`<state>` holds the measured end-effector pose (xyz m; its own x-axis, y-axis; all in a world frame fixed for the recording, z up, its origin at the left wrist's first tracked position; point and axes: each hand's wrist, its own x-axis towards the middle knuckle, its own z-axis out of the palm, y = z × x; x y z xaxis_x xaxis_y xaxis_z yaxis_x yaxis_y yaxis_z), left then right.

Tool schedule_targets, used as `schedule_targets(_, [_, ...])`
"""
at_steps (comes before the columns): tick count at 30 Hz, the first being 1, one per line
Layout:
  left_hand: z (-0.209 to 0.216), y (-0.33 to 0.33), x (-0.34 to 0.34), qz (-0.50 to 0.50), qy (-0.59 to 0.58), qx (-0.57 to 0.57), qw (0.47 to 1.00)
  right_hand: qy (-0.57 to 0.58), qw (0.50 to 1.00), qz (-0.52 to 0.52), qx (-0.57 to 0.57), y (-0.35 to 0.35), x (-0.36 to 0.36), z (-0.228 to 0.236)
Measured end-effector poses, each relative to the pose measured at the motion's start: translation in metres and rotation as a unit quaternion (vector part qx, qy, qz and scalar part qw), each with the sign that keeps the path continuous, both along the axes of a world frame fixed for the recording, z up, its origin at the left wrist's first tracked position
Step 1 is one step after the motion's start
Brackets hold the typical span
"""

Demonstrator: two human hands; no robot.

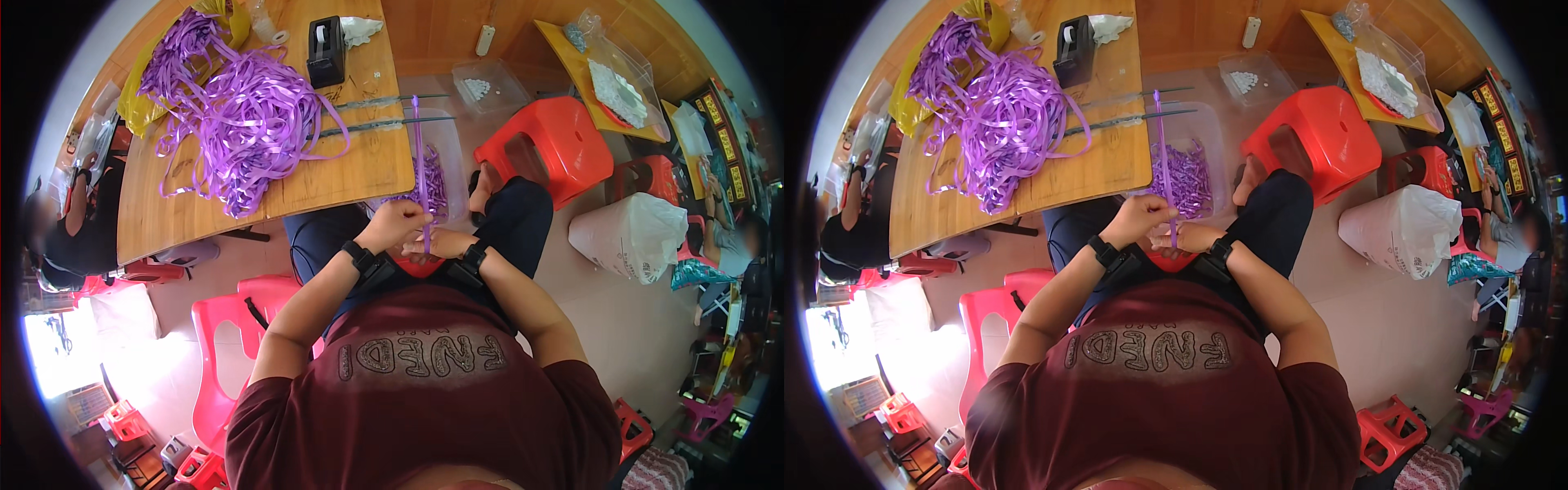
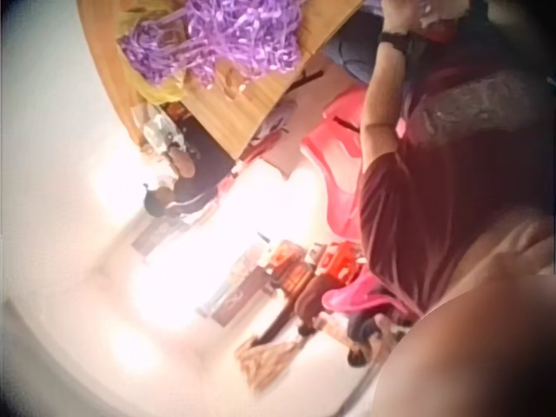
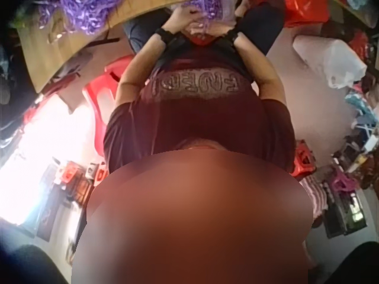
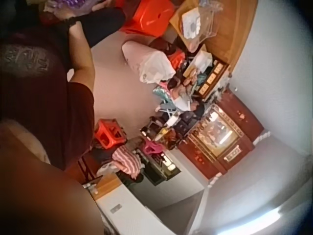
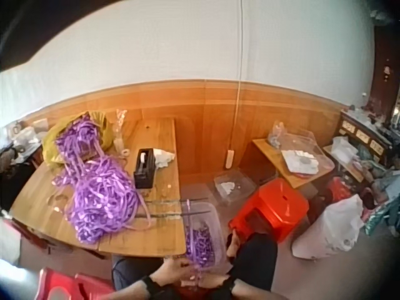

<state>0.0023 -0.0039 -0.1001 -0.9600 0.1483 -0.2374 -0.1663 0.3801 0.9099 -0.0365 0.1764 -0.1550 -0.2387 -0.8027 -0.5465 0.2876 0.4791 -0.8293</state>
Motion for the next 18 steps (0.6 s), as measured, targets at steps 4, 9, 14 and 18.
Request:
schedule_targets(4, [-0.010, -0.003, -0.001, 0.041, 0.078, 0.008, 0.996, 0.056, 0.997, 0.058, -0.007, 0.010, -0.015, -0.010])
schedule_targets(9, [0.005, -0.006, 0.001, 0.028, 0.017, 0.012, 0.999, -0.026, 0.951, -0.274, -0.139, 0.025, -0.027, 0.032])
schedule_targets(14, [0.006, -0.003, -0.001, 0.006, 0.014, 0.013, 1.000, 0.087, 0.918, -0.328, -0.205, 0.002, -0.042, 0.057])
schedule_targets(18, [0.010, 0.000, 0.000, -0.007, 0.004, 0.034, 0.999, 0.015, 0.916, -0.333, -0.223, -0.013, -0.055, 0.080])
